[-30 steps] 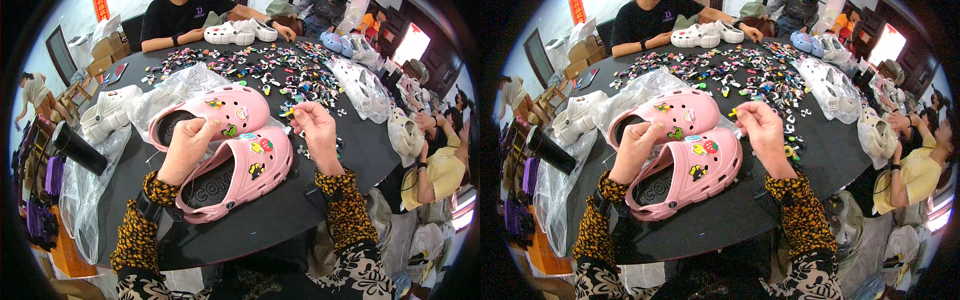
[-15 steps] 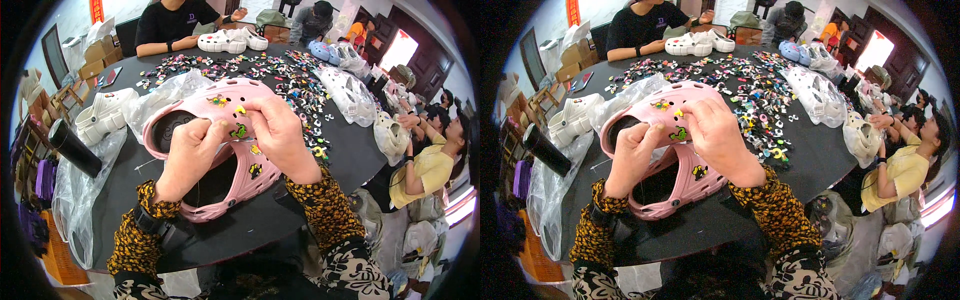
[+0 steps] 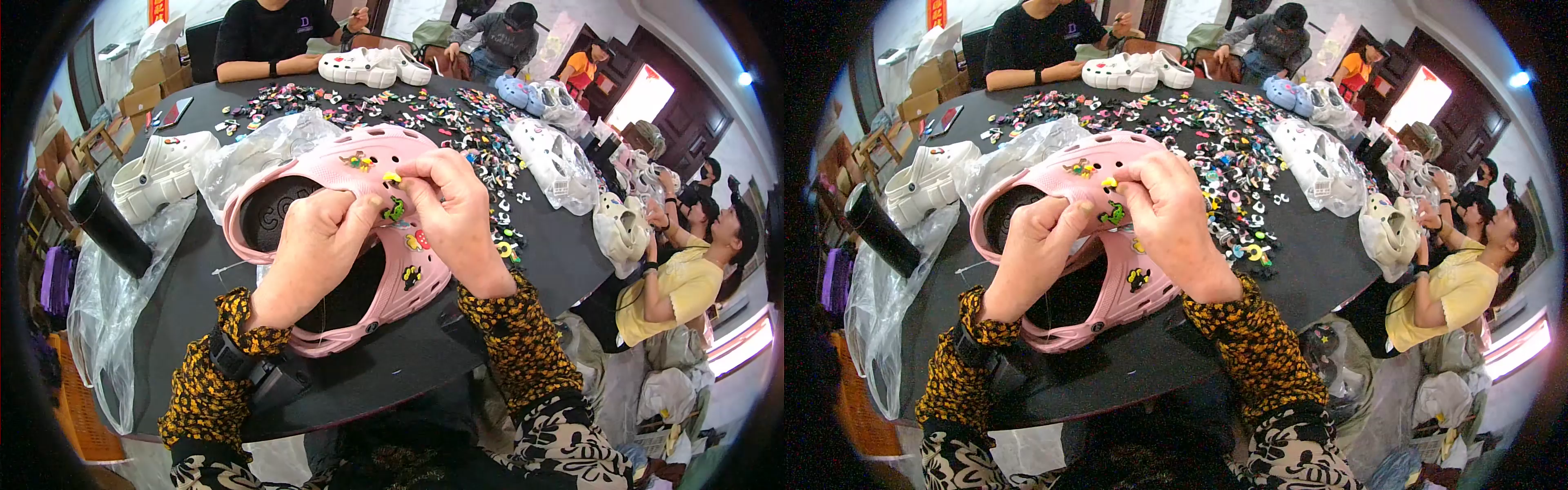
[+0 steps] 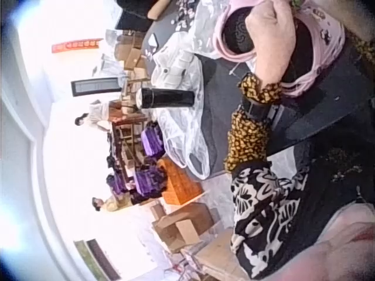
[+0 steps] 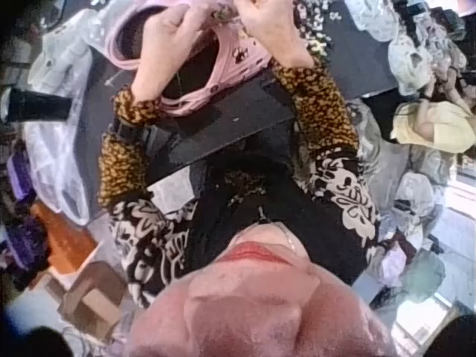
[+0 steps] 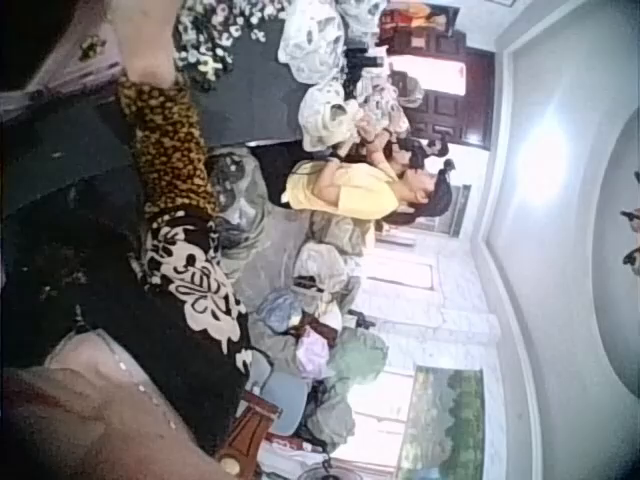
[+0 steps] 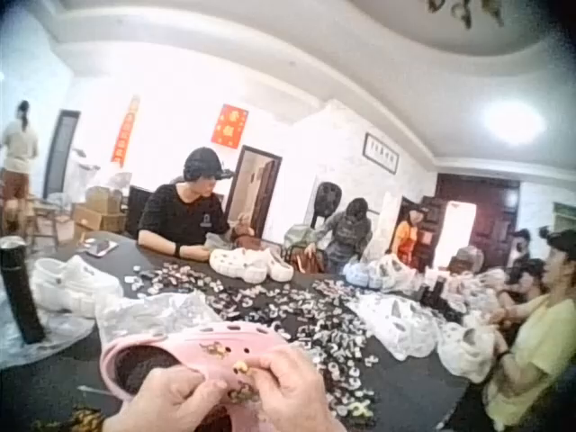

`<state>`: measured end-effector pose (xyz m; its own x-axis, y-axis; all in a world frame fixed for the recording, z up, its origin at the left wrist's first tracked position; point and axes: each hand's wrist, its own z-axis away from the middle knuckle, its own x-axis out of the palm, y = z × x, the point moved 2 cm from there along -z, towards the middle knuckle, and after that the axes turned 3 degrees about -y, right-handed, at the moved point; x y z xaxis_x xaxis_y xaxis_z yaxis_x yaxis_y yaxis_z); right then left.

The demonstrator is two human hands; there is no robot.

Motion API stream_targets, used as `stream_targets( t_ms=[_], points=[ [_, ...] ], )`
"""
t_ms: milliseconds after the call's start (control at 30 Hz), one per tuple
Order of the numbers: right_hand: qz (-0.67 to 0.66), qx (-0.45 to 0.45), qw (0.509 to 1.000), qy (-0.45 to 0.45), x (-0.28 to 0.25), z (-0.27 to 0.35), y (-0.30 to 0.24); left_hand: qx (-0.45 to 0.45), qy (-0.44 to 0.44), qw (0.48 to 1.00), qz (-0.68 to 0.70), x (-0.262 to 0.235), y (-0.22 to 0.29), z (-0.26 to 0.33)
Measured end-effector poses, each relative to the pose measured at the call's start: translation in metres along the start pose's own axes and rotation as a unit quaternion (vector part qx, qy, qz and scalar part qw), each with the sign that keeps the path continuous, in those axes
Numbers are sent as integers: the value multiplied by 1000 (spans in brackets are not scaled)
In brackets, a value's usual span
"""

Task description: Apply decorative charms to rubber clogs and package them in plastic bags.

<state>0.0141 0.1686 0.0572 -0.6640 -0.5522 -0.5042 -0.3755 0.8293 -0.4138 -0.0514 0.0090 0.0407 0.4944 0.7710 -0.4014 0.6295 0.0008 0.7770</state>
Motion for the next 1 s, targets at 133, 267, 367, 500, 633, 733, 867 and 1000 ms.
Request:
stream_targets(
  t_ms=[133, 267, 367, 500, 633, 733, 867, 1000],
  points=[
    [-9, 3, 1000, 17, 3, 2, -4, 37, 51, 998, 21, 6, -5, -1],
    [8, -20, 1000, 12, 2, 4, -8, 49, 67, 996, 32, 6, -2, -1],
    [81, -84, 993, 18, -1, 5, -10, 57, 59, 997, 18, 5, -2, 0],
    [87, -105, 991, -6, -7, 9, -14, 77, 45, 996, -9, 4, 1, 0],
    [88, -93, 990, -53, -10, 13, -14, 96, 31, 994, -36, 3, -6, 2],
    [99, -97, 988, -74, -13, 16, -13, 99, 36, 994, -39, 3, -1, 1],
    [98, -110, 985, -87, -15, 16, -12, 117, 40, 991, -42, 5, -3, 1],
    [88, -104, 982, -128, -14, 19, -13, 140, 46, 985, -86, 5, -4, 1]
  ],
)
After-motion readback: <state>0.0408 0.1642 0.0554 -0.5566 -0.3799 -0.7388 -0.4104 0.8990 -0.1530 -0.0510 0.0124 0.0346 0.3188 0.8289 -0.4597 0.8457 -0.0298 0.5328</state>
